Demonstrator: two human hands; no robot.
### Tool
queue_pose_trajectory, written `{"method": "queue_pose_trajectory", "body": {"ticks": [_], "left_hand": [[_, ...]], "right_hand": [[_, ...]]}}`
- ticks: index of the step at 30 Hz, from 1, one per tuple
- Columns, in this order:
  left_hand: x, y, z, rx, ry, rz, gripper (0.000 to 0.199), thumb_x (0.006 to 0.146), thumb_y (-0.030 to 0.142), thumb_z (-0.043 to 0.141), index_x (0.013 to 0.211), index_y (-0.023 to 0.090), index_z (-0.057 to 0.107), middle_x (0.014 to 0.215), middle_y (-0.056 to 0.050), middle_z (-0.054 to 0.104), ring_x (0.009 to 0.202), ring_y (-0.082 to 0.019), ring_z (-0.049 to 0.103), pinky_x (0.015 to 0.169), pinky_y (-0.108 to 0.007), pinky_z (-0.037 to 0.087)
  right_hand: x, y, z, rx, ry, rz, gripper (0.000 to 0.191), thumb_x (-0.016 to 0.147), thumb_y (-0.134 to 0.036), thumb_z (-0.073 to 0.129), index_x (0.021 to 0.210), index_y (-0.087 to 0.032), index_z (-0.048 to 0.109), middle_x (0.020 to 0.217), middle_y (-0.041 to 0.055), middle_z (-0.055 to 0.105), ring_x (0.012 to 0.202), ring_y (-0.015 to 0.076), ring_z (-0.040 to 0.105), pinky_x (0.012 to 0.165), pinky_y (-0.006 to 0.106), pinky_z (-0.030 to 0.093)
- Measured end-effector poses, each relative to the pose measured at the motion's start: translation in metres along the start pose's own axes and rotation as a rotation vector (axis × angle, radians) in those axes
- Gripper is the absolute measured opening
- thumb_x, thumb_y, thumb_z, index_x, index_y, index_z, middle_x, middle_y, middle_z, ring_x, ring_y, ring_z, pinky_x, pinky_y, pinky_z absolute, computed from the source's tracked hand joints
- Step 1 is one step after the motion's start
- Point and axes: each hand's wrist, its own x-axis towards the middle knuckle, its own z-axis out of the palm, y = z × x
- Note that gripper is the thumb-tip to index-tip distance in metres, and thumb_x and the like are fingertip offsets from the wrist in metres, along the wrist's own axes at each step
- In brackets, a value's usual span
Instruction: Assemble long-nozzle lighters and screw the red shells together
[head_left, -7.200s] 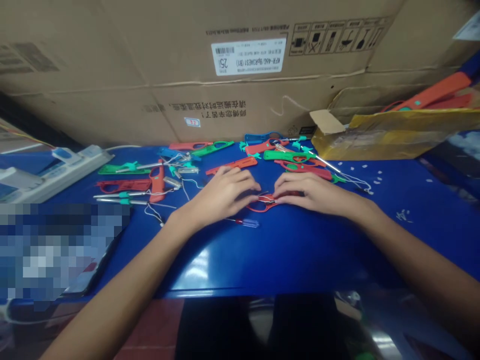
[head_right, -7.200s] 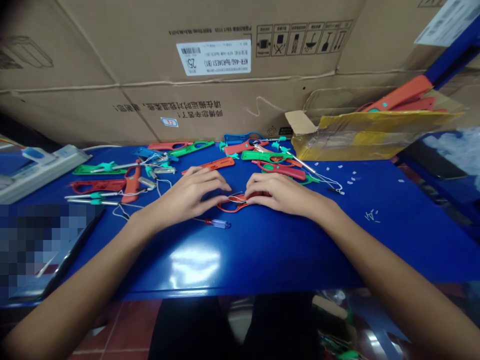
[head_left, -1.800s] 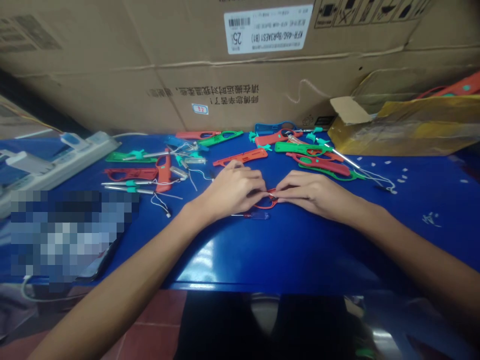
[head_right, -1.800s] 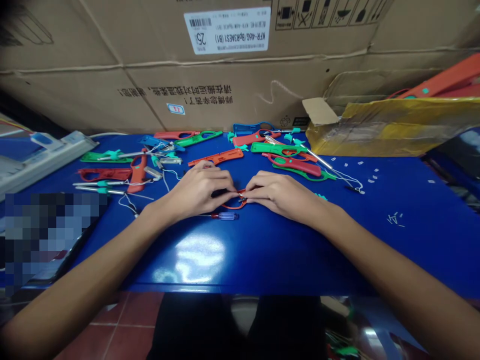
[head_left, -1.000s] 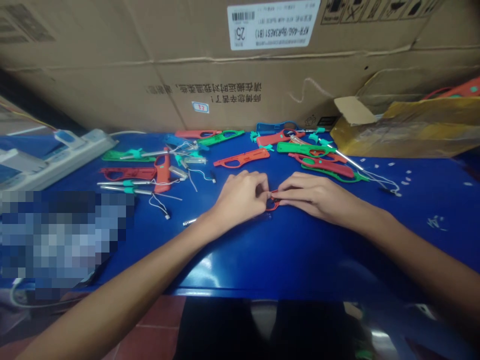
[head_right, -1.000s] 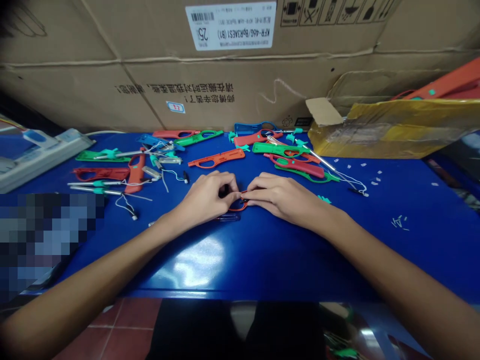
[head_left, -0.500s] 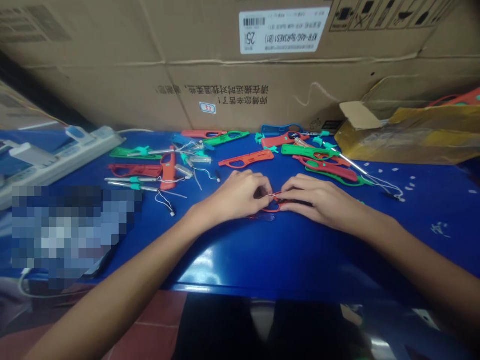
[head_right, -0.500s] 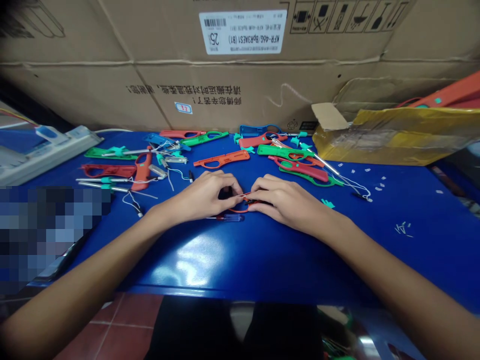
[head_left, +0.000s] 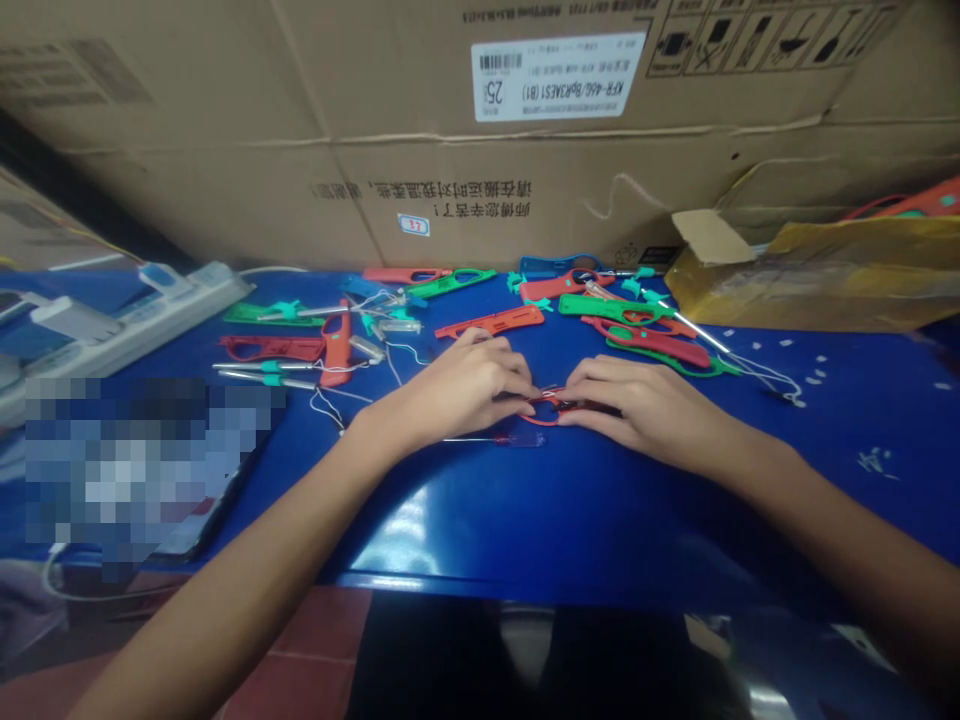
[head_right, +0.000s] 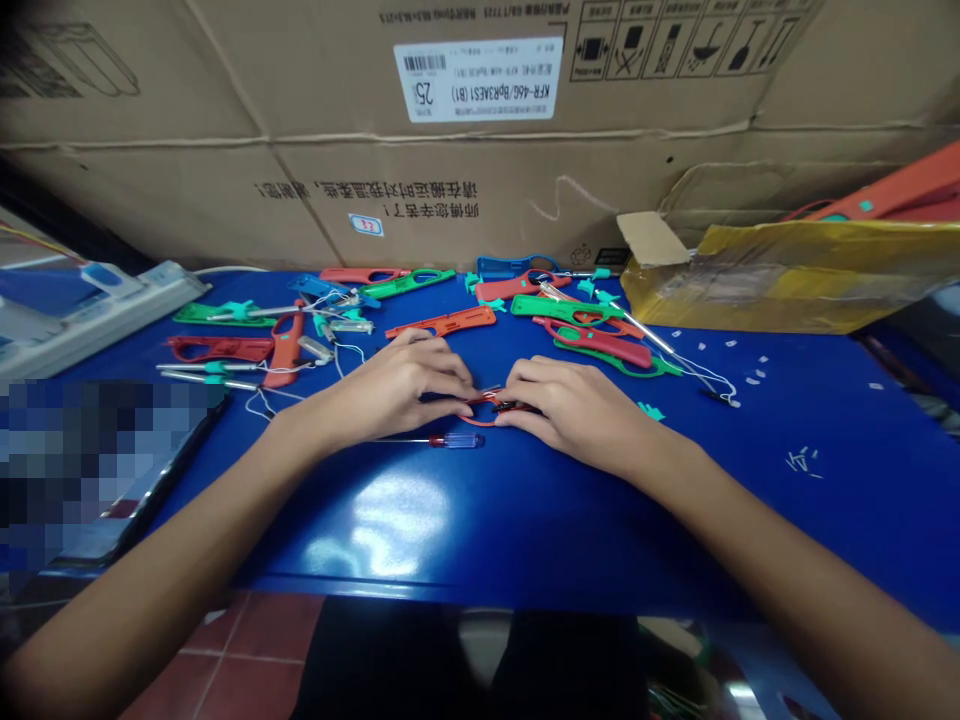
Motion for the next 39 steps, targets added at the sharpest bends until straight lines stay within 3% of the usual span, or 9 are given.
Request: {"method": "queue_pose_trajectory", "body": {"ticks": [4,9,20,29,36,39], "left_hand": [[0.0,-0.004,0.004,0.047,0.016,0.016,0.022,0.103,0.03,0.055,0.105,0.027,0.077,0.106,-0.003,0.075,0.097,-0.018,0.061,0.094,-0.036,0.033],[-0.001,-0.006,0.005,0.095,0.025,0.033,0.026,0.104,0.039,0.053,0.109,0.027,0.076,0.108,-0.003,0.073,0.1,-0.019,0.062,0.096,-0.037,0.032],[0.006,0.015,0.003,0.335,-0.029,-0.024,0.036,0.099,0.049,0.057,0.103,0.018,0.075,0.102,-0.007,0.073,0.098,-0.025,0.063,0.092,-0.039,0.033],[0.008,0.015,0.008,0.29,-0.012,-0.092,0.026,0.096,0.042,0.066,0.096,0.018,0.076,0.101,-0.005,0.074,0.098,-0.023,0.065,0.091,-0.038,0.033],[0.006,0.01,0.006,0.207,0.03,-0.078,0.042,0.098,0.054,0.057,0.089,0.017,0.076,0.098,-0.004,0.074,0.094,-0.021,0.064,0.087,-0.036,0.034],[0.005,0.01,0.006,0.264,0.063,-0.029,0.038,0.099,0.051,0.057,0.091,0.019,0.075,0.099,-0.004,0.074,0.1,-0.024,0.06,0.089,-0.038,0.033]], "right_hand": [[-0.001,0.001,-0.005,0.006,-0.027,0.036,0.028,0.102,-0.038,0.055,0.113,-0.021,0.073,0.099,0.0075,0.071,0.088,0.0211,0.068,0.078,0.033,0.052],[-0.002,0.004,-0.007,0.0,-0.045,0.07,0.03,0.102,-0.039,0.053,0.116,-0.02,0.072,0.1,0.0076,0.07,0.088,0.0211,0.067,0.078,0.033,0.051],[-0.005,-0.001,-0.005,-0.231,-0.06,0.002,0.037,0.106,-0.035,0.045,0.121,-0.015,0.072,0.1,0.0105,0.067,0.091,0.0234,0.067,0.078,0.036,0.054],[-0.003,-0.005,0.0,-0.324,-0.028,-0.025,0.034,0.104,-0.032,0.048,0.117,-0.013,0.073,0.106,0.0131,0.066,0.091,0.0252,0.067,0.076,0.038,0.057],[-0.005,0.006,-0.004,-0.179,-0.012,-0.025,0.034,0.104,-0.037,0.049,0.12,-0.019,0.073,0.113,0.0108,0.068,0.1,0.0246,0.068,0.085,0.039,0.057],[-0.005,0.007,-0.004,-0.119,0.001,-0.027,0.034,0.104,-0.037,0.048,0.117,-0.018,0.073,0.114,0.0106,0.069,0.103,0.0245,0.068,0.089,0.04,0.057]]}}
